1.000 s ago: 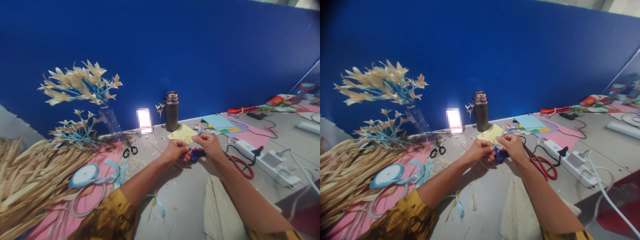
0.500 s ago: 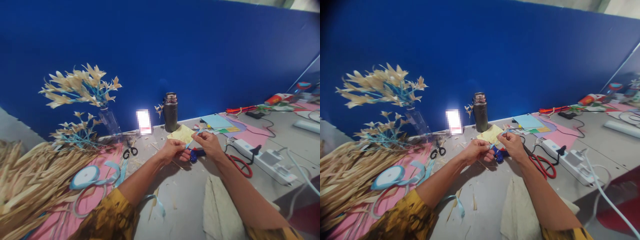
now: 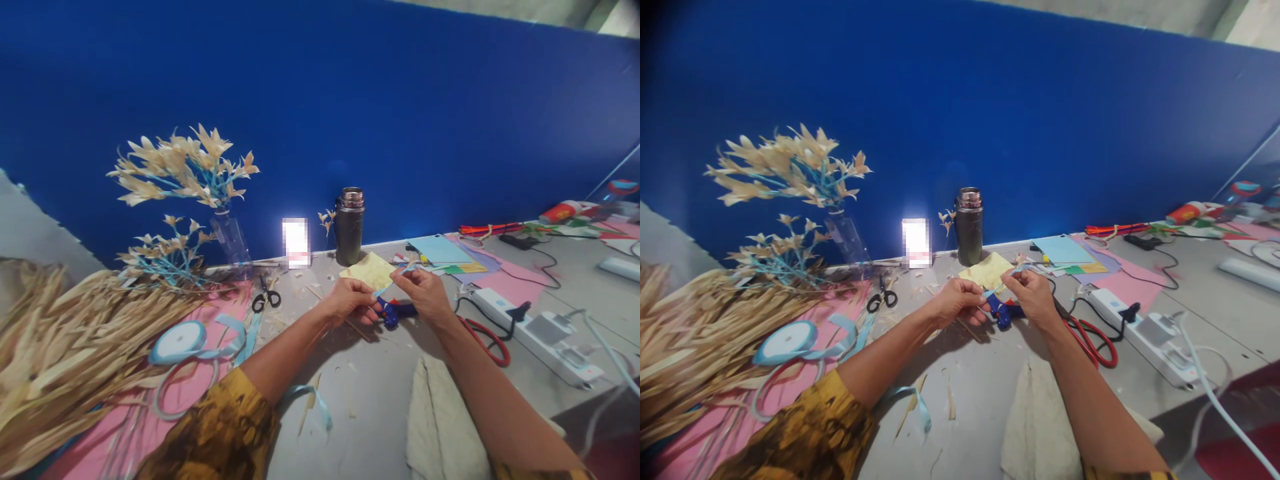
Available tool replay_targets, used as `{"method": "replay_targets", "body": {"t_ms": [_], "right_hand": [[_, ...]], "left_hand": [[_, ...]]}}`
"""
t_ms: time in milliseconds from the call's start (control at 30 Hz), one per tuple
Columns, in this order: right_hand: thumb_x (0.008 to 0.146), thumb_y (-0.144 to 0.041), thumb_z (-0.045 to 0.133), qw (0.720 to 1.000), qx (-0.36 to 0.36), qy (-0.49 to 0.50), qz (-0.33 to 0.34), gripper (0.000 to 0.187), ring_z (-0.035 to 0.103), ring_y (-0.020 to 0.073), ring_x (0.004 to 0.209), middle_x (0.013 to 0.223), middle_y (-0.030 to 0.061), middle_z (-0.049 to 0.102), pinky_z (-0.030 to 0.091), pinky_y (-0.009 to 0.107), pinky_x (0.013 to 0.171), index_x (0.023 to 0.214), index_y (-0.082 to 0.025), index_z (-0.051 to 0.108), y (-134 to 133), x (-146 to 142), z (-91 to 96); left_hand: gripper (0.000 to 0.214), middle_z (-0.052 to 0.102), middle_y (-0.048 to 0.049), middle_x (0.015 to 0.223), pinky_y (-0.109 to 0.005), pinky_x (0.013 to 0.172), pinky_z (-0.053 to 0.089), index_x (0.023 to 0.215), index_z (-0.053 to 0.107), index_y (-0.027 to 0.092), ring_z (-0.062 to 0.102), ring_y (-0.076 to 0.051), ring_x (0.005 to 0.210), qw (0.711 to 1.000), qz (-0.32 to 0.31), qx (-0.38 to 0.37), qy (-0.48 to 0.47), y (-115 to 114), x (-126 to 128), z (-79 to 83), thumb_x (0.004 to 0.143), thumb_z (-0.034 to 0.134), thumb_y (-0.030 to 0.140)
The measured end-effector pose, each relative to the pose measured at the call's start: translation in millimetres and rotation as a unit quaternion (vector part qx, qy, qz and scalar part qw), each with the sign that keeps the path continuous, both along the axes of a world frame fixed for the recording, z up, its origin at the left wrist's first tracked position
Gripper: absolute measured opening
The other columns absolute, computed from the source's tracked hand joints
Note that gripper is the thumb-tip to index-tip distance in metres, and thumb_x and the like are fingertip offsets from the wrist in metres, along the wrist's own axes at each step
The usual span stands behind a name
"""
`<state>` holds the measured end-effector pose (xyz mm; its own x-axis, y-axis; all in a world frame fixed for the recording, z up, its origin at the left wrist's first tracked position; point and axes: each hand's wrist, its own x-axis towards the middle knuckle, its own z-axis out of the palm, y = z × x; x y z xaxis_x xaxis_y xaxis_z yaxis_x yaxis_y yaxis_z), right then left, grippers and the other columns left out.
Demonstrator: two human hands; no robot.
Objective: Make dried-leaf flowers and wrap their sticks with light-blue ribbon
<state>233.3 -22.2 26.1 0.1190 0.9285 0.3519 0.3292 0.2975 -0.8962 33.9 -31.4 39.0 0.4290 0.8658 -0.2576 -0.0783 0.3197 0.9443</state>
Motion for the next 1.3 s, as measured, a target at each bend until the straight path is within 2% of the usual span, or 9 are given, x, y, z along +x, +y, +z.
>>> {"method": "replay_targets", "body": {"t_ms": [367,467,533,600,700,767,833,1100,1300], "right_hand": [[0.079,-0.058,0.063,0.998,-0.039,-0.05,-0.009,0.045,0.053,0.0159,0.057,0.058,0.0012,0.061,0.041,0.027,0.053,0.07,-0.015,0.068,6,2,-4.4],[0.082,-0.054,0.059,0.994,-0.058,-0.081,0.035,0.042,0.062,0.0198,0.065,0.071,0.005,0.071,0.049,0.029,0.06,0.081,-0.015,0.074,6,7,-1.5],[0.075,-0.047,0.067,0.989,-0.069,-0.11,0.075,0.033,0.068,0.0242,0.078,0.085,0.0075,0.076,0.052,0.032,0.069,0.086,-0.017,0.077,5,15,-0.7],[0.066,-0.035,0.074,0.972,-0.065,-0.196,0.112,0.033,0.069,0.03,0.095,0.101,0.0104,0.077,0.051,0.036,0.083,0.094,-0.019,0.079,6,25,-3.5],[0.063,-0.023,0.07,0.899,-0.038,-0.412,0.146,0.05,0.061,0.0353,0.115,0.119,0.0143,0.072,0.043,0.042,0.101,0.112,-0.018,0.076,8,37,-14.2],[0.063,-0.018,0.067,0.862,-0.038,-0.481,0.154,0.055,0.059,0.0355,0.117,0.122,0.0141,0.071,0.041,0.043,0.103,0.117,-0.019,0.075,9,39,-21.3],[0.063,-0.017,0.066,0.853,-0.05,-0.497,0.15,0.055,0.059,0.0355,0.115,0.12,0.0132,0.071,0.043,0.043,0.1,0.117,-0.021,0.075,9,38,-25.3],[0.068,-0.017,0.062,0.882,-0.029,-0.426,0.2,0.036,0.059,0.0323,0.11,0.116,0.0097,0.07,0.044,0.045,0.098,0.101,-0.022,0.075,7,33,-15.9],[0.082,-0.024,0.054,0.915,-0.064,-0.314,0.246,0.036,0.066,0.0276,0.1,0.112,0.0089,0.073,0.05,0.04,0.09,0.116,-0.021,0.065,-2,20,-2.6]], "left_hand": [[0.013,0.069,-0.0037,0.064,-0.016,0.04,0.028,0.067,0.065,0.011,0.044,-0.004,0.043,0.992,0.069,0.099,0.028,6,0,-3.8,0.072,0.073,0.02],[0.015,0.069,-0.0041,0.065,-0.017,0.041,0.027,0.065,0.065,0.012,0.043,-0.004,0.043,0.99,0.1,0.095,0.041,12,-5,-5.4,0.071,0.074,0.021],[0.016,0.066,-0.0028,0.062,-0.017,0.041,0.027,0.064,0.063,0.012,0.042,-0.004,0.042,0.984,0.145,0.091,0.054,20,-12,-9.4,0.071,0.075,0.02],[0.016,0.06,0.0,0.055,-0.017,0.041,0.026,0.064,0.062,0.013,0.041,-0.004,0.041,0.977,0.184,0.083,0.064,30,-19,-15.9,0.071,0.075,0.017],[0.017,0.051,0.0037,0.046,-0.016,0.04,0.025,0.064,0.06,0.013,0.041,-0.004,0.039,0.972,0.219,0.062,0.067,44,-28,-26.6,0.072,0.075,0.013],[0.019,0.051,0.0035,0.046,-0.016,0.039,0.024,0.064,0.059,0.013,0.04,-0.004,0.038,0.97,0.232,0.047,0.063,50,-31,-31.6,0.072,0.076,0.012],[0.02,0.055,0.0017,0.05,-0.016,0.038,0.024,0.064,0.058,0.013,0.041,-0.003,0.038,0.97,0.236,0.034,0.053,53,-31,-34.1,0.071,0.077,0.011],[0.017,0.062,-0.0005,0.061,-0.015,0.038,0.026,0.07,0.056,0.013,0.044,-0.002,0.04,0.973,0.232,-0.006,0.0,54,-31,-37.1,0.075,0.071,0.007],[0.018,0.06,0.0002,0.06,-0.015,0.039,0.027,0.075,0.054,0.014,0.045,-0.003,0.04,0.973,0.228,-0.024,-0.022,51,-31,-37.7,0.076,0.07,0.006]]}}
